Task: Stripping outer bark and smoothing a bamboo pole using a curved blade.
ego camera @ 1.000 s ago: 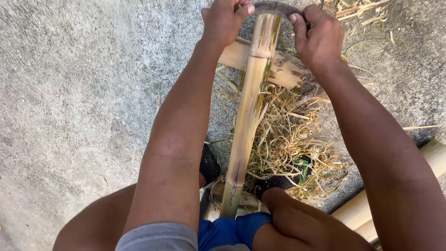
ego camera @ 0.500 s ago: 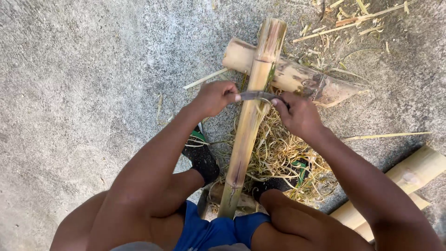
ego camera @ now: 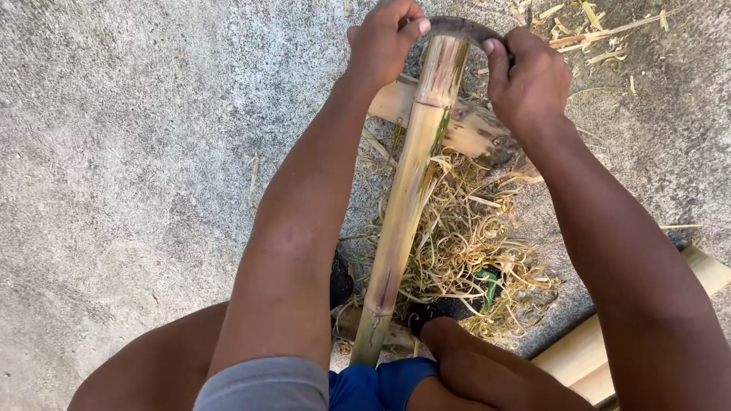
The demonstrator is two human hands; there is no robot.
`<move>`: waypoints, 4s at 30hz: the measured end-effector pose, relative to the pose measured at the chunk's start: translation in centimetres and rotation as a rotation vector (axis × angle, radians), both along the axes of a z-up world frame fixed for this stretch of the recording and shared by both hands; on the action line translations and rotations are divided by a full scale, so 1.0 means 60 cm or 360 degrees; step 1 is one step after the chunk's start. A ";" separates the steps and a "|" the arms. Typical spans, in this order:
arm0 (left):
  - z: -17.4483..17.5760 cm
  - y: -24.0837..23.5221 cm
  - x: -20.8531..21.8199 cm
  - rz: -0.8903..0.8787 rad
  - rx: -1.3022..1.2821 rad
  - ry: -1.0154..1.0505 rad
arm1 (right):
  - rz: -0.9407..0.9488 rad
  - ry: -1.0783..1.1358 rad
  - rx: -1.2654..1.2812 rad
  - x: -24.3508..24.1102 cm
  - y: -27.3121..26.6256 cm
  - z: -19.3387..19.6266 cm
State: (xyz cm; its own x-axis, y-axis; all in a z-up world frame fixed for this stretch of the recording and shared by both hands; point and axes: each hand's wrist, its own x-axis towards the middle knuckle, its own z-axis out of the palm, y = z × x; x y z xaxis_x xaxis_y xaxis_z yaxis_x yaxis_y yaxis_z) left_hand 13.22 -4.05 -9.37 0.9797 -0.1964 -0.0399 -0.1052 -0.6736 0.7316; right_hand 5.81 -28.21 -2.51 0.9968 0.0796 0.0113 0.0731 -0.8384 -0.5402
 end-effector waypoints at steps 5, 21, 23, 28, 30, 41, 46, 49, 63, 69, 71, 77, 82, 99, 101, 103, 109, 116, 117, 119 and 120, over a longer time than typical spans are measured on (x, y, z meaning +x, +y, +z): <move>0.007 0.004 0.005 -0.0021 -0.0015 0.0159 | -0.0018 -0.0157 0.0011 -0.004 0.001 -0.014; 0.087 -0.003 -0.148 -0.0249 0.0231 0.0277 | -0.0031 0.0101 0.0116 -0.161 -0.010 0.027; 0.130 0.015 -0.185 -0.0346 0.0328 0.0863 | 0.0051 0.0513 0.0270 -0.187 0.003 0.054; 0.103 0.074 -0.241 -0.0371 -0.0086 0.1234 | 0.0162 0.0760 0.0294 -0.205 -0.001 0.033; 0.103 0.063 -0.214 -0.0382 -0.0254 0.1197 | 0.0187 0.0744 0.0365 -0.184 -0.014 0.011; 0.117 -0.046 -0.007 -0.0166 0.0485 0.0268 | -0.0289 0.0468 0.0700 -0.018 -0.026 -0.042; 0.119 -0.034 0.006 -0.0174 0.0508 0.0137 | -0.0200 0.0236 0.0797 -0.016 -0.016 -0.065; 0.122 -0.028 0.011 -0.0188 0.0485 0.0065 | -0.0233 0.0231 0.0865 -0.016 -0.007 -0.081; 0.106 -0.017 0.003 -0.0187 0.0490 -0.0175 | -0.0216 0.0242 0.0805 -0.013 -0.004 -0.093; 0.107 -0.003 -0.041 -0.0216 0.0492 0.0137 | -0.0149 0.0319 0.0688 -0.032 -0.004 -0.051; 0.125 0.002 -0.057 -0.0186 0.0498 0.0365 | -0.0105 0.0296 0.0508 -0.053 0.002 -0.044; 0.143 0.049 -0.181 -0.0319 0.0436 0.0543 | -0.0003 0.0377 0.0618 -0.191 0.033 -0.024; 0.193 0.071 -0.243 -0.0349 0.0367 0.1126 | 0.0059 0.0611 0.0727 -0.274 0.036 -0.030; 0.187 -0.097 -0.356 0.0342 0.0196 0.1529 | -0.0597 0.0319 0.1410 -0.104 -0.027 -0.036; 0.147 -0.089 -0.370 0.0211 0.0009 0.1422 | -0.0445 0.0039 0.1214 -0.107 -0.043 -0.059; 0.110 -0.079 -0.387 0.0180 -0.0214 0.1374 | -0.0476 0.0058 0.1166 -0.112 -0.058 -0.061; 0.092 -0.067 -0.377 -0.0024 -0.0467 0.1265 | -0.0476 0.0153 0.0736 -0.101 -0.075 -0.013; 0.111 -0.064 -0.218 -0.0103 0.0386 0.0077 | -0.0447 0.0261 0.0496 -0.079 -0.073 -0.023; 0.097 -0.070 -0.183 -0.0102 0.0387 0.0096 | -0.0446 0.0280 0.0494 -0.080 -0.073 -0.028; 0.072 -0.081 -0.101 -0.0150 0.0369 -0.0330 | -0.0402 0.0127 0.0568 -0.069 -0.074 -0.034; 0.069 -0.086 -0.077 -0.0152 0.0368 -0.0340 | -0.0403 0.0117 0.0568 -0.064 -0.074 -0.033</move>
